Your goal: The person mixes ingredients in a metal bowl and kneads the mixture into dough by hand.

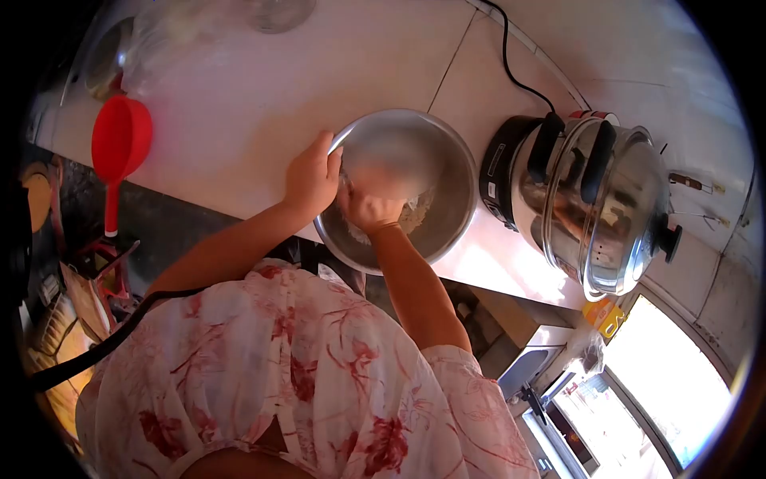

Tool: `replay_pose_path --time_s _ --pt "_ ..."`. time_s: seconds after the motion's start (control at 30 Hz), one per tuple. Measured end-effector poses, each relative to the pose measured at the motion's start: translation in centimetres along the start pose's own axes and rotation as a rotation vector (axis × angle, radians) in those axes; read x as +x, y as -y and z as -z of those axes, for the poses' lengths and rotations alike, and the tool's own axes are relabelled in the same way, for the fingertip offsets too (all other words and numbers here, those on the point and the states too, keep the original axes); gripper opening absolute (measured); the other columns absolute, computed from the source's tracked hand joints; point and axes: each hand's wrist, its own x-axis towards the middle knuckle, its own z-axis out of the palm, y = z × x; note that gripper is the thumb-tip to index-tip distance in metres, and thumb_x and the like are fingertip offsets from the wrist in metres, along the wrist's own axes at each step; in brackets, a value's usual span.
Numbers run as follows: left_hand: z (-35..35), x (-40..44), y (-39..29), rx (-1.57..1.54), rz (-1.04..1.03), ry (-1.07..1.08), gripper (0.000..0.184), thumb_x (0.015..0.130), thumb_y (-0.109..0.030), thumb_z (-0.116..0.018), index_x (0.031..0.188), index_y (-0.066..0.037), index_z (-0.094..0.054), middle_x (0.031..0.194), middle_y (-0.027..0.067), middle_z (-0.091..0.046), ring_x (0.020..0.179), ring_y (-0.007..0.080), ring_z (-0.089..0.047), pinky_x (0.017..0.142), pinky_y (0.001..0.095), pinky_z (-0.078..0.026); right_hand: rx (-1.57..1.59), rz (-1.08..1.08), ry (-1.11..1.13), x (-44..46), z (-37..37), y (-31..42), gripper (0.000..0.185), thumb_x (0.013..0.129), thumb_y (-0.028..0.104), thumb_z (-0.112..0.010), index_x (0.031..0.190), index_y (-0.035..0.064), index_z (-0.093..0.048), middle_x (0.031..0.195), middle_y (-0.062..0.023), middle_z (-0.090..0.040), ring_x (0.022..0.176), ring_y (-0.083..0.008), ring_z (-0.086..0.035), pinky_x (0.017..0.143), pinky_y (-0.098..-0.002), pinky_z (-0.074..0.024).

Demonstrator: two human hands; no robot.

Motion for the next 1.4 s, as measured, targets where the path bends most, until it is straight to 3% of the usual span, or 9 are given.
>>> replay_pose_path --time_s 0.2,0.33,0.4,0.6,0.83,0.9,1.03,1.17,1.4 --pt "0.4 0.3 -0.1 -0.068 -0.013 0.005 0.014 0.089 -0.011 -0.052 0.102 -0.005 -0.05 0.072 0.02 -0.058 0.067 0.0419 -0.057 0.056 0.0474 -0.043 0.088 0.203 -0.247 2.0 -0.7 -1.3 0.016 0.07 0.02 -0.06 0.081 0.0086 -0.062 0.08 -0.012 -0.058 0.075 -0.0323 -0.055 0.066 -0.0467 -0.0407" --pt "0.5 0.3 -0.1 -0.077 -0.028 0.027 0.017 0.089 -0.011 -0.051 0.104 -0.005 -0.05 0.073 0.0196 -0.058 0.067 0.0416 -0.057 0.056 0.0467 -0.043 0.016 0.304 -0.14 3.0 -1.1 -1.9 0.014 0.071 0.02 -0.058 0.078 0.0078 -0.059 0.081 -0.0125 -0.058 0.071 -0.0316 -0.054 0.063 -0.0458 -0.0403" --pt "0.6 0.4 -0.1 -0.056 -0.031 0.047 0.017 0.089 -0.012 -0.051 0.105 -0.004 -0.05 0.074 0.0196 -0.058 0.067 0.0412 -0.058 0.056 0.046 -0.044 0.071 0.081 0.119 4.5 -0.1 -1.3 0.014 0.072 0.022 -0.057 0.071 0.0083 -0.059 0.076 -0.0114 -0.06 0.067 -0.0312 -0.055 0.063 -0.0446 -0.0424" --pt "0.6 0.4 -0.4 -0.031 -0.017 0.033 0.012 0.091 -0.016 -0.049 0.097 -0.006 -0.046 0.079 0.0175 -0.058 0.07 0.04 -0.057 0.059 0.0471 -0.044 0.023 0.059 -0.076 6.1 -0.4 -1.4 0.02 0.071 0.025 -0.059 0.056 0.0118 -0.059 0.061 -0.0072 -0.06 0.062 -0.0286 -0.059 0.066 -0.0421 -0.0466" --pt "-0.1 0.1 -0.2 0.052 -0.053 -0.056 0.013 0.091 -0.018 -0.049 0.096 -0.006 -0.047 0.08 0.0165 -0.06 0.071 0.0403 -0.058 0.06 0.048 -0.045 -0.007 0.084 -0.135 6.0 0.5 -1.1 0.02 0.074 0.023 -0.057 0.057 0.0118 -0.06 0.065 -0.0094 -0.063 0.064 -0.0282 -0.062 0.066 -0.0403 -0.048" --pt "0.1 0.3 -0.1 0.068 -0.028 -0.06 0.014 0.091 -0.018 -0.05 0.098 -0.007 -0.048 0.081 0.0163 -0.061 0.073 0.0396 -0.059 0.061 0.0481 -0.046 -0.08 -0.02 0.109 6.3 1.4 -0.7 0.023 0.08 0.023 -0.053 0.063 0.0112 -0.061 0.066 -0.0111 -0.063 0.069 -0.0302 -0.063 0.067 -0.0417 -0.0486" --pt "-0.2 0.5 0.1 0.066 -0.029 0.005 0.015 0.09 -0.018 -0.051 0.099 -0.007 -0.049 0.081 0.016 -0.063 0.074 0.0389 -0.06 0.062 0.0485 -0.046 0.178 -0.196 0.265 3.6 6.8 0.3 0.027 0.087 0.031 -0.05 0.077 0.0092 -0.062 0.073 -0.0132 -0.064 0.073 -0.0341 -0.063 0.068 -0.0462 -0.0481" --pt "-0.4 0.4 0.0 0.089 -0.007 -0.081 0.015 0.09 -0.019 -0.052 0.1 -0.008 -0.05 0.077 0.0181 -0.062 0.073 0.04 -0.06 0.062 0.0494 -0.045 -0.044 0.001 -0.063 -1.4 4.1 1.1 0.021 0.083 0.028 -0.056 0.072 0.0108 -0.06 0.079 -0.0082 -0.061 0.081 -0.0305 -0.059 0.077 -0.0461 -0.0443" --pt "0.0 0.1 0.0 0.08 -0.026 -0.044 0.015 0.089 -0.016 -0.052 0.099 -0.006 -0.049 0.077 0.019 -0.061 0.07 0.0415 -0.058 0.059 0.0496 -0.044 -0.07 -0.019 -0.122 -1.3 1.8 1.3 0.015 0.075 0.022 -0.059 0.066 0.0114 -0.055 0.074 -0.0059 -0.056 0.076 -0.0282 -0.055 0.069 -0.0439 -0.041"
